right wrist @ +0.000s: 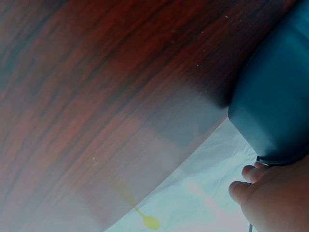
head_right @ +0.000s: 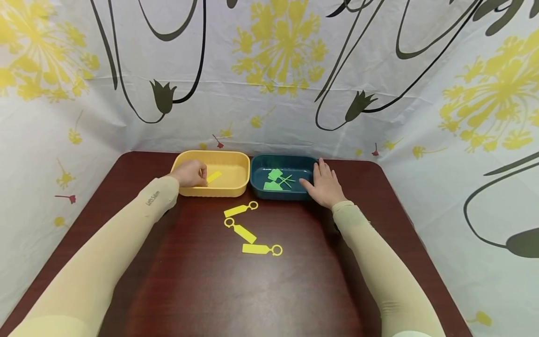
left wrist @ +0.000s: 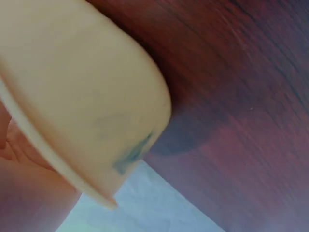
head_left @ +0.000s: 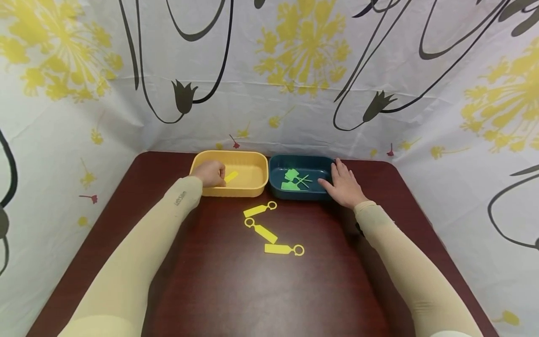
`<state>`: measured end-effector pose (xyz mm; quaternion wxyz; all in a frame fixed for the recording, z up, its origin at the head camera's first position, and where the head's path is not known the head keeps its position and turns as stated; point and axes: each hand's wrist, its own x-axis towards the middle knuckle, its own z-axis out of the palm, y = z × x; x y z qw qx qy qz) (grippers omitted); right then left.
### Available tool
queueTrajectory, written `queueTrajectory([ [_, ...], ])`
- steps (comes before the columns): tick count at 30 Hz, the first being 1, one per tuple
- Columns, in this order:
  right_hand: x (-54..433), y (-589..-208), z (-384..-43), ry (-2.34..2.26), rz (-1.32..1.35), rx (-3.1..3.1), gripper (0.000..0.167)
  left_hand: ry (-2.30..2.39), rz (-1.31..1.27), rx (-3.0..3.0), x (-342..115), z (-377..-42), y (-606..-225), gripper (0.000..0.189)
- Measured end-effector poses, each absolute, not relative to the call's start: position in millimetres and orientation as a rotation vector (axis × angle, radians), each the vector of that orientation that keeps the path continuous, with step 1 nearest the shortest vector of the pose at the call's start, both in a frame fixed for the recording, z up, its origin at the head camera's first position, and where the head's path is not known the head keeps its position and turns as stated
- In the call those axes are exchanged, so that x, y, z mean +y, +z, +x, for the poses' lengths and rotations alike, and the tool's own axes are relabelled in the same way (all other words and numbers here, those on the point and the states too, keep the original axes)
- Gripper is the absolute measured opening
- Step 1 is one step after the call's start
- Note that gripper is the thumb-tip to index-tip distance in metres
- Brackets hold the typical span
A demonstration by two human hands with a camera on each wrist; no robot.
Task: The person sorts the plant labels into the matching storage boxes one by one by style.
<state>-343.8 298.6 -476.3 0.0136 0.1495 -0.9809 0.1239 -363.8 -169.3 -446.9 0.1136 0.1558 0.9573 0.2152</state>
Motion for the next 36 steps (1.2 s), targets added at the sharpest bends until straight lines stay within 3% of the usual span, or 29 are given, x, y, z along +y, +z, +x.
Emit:
queueTrajectory([
  [24, 298, -472, -344, 0.417, 0.454, -3.064, 0.094, 1.125, 0.433, 3.008, -157, -334, -382, 0.013],
  [36, 298, -476, -345, 0.426, 0.449, -3.072, 0.096, 0.95, 0.636, 3.066, -124, -297, -394, 0.014],
])
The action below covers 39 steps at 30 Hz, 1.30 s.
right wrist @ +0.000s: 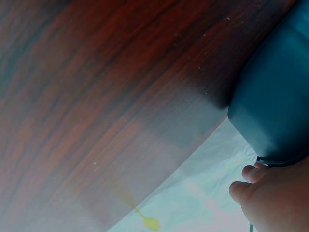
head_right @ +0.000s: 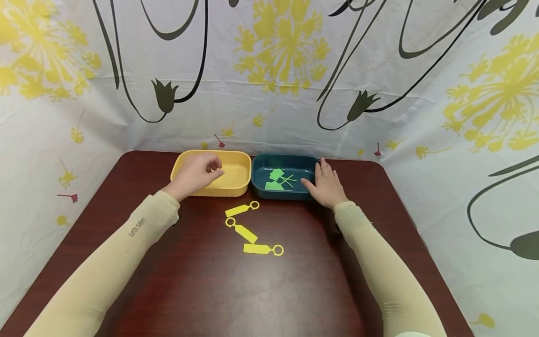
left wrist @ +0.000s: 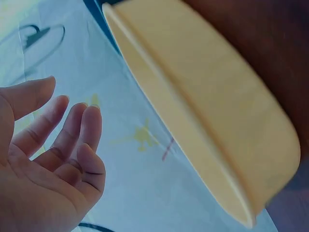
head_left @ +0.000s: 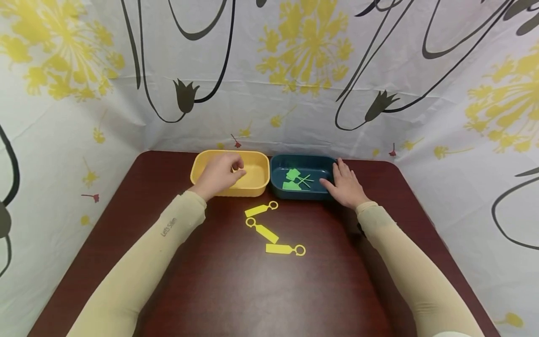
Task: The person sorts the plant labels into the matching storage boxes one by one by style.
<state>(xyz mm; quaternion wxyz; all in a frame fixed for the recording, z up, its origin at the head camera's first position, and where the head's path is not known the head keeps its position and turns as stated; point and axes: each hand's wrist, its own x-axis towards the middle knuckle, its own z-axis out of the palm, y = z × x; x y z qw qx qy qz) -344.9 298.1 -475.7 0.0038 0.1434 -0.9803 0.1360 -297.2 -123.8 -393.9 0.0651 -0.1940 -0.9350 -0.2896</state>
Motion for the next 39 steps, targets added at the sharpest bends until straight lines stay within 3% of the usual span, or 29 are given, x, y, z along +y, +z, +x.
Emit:
queueTrajectory([
  [16, 300, -483, -348, 0.411, 0.45, -3.048, 0.098, -0.723, -0.814, -2.871, -86, -247, -427, 0.014],
  [22, 300, -483, -346, 0.437, 0.455, -3.057, 0.097, -0.682, -0.903, -3.005, -82, -244, -445, 0.017],
  [31, 302, -483, -348, 0.424, 0.451, -3.056, 0.099, -0.556, -1.284, -3.032, -75, -246, -465, 0.021],
  [39, 300, -479, -346, 0.435, 0.454, -3.068, 0.097, -0.476, -1.321, -3.12, -68, -252, -470, 0.026],
])
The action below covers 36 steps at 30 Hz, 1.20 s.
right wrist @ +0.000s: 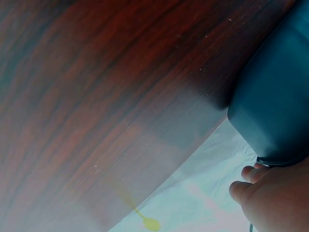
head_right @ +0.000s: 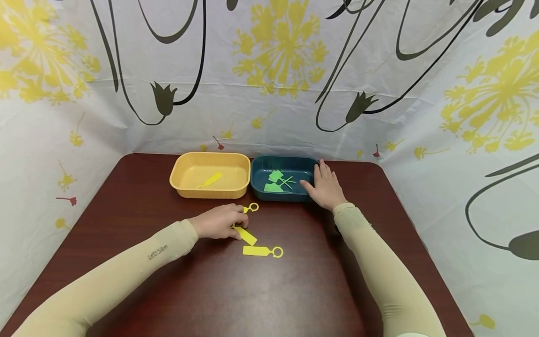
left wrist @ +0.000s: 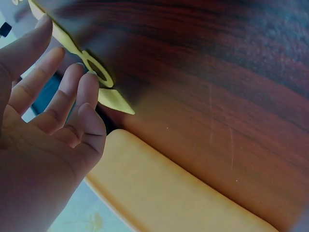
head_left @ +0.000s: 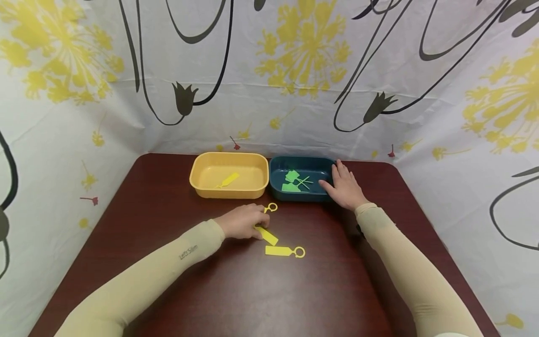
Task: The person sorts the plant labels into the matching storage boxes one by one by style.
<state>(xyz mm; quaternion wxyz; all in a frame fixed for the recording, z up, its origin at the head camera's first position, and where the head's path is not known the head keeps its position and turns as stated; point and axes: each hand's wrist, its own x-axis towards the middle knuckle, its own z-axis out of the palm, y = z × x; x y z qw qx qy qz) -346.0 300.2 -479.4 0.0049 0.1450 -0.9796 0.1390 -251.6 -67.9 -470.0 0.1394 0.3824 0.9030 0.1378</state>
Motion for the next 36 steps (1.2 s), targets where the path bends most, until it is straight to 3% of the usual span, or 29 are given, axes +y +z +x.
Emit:
queueTrajectory([
  [30, 300.7, -481.4, -346.3, 0.425, 0.451, -3.061, 0.098, 0.413, 1.035, 2.636, -65.9, -256.9, -474.9, 0.025],
  [36, 300.6, -481.6, -346.9, 0.423, 0.45, -3.051, 0.098, 0.483, 1.002, 2.638, -69.6, -253.1, -470.3, 0.017],
])
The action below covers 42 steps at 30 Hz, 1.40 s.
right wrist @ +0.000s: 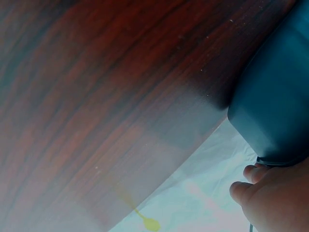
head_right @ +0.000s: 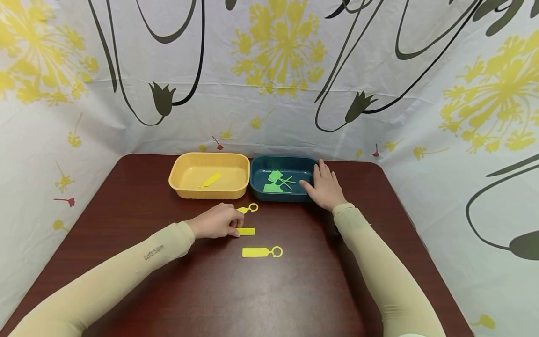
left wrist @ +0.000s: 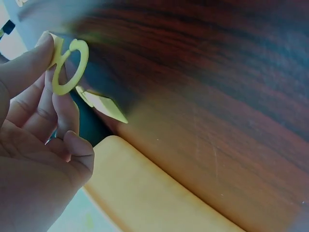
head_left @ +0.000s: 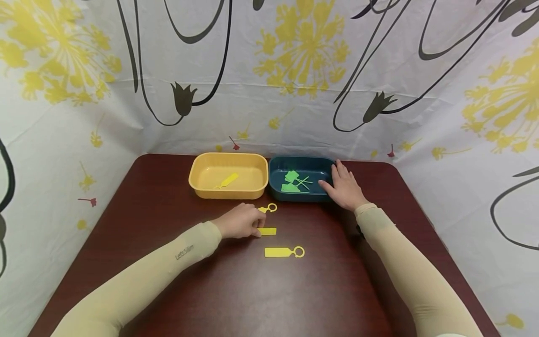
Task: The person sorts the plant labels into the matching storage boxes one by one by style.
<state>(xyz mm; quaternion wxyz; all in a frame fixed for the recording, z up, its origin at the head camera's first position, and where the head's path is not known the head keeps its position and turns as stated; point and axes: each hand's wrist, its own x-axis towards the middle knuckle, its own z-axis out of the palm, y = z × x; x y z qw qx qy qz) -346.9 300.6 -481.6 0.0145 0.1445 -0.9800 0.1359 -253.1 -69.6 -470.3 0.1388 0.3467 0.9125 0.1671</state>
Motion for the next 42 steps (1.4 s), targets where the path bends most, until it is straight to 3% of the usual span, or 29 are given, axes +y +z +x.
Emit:
queueTrajectory([
  [25, 300, -479, -346, 0.426, 0.457, -3.053, 0.097, 1.056, 0.837, 2.799, -101, -257, -419, 0.008],
  [42, 299, -479, -345, 0.404, 0.444, -3.043, 0.095, 1.206, 0.645, 2.961, -132, -290, -412, 0.006],
])
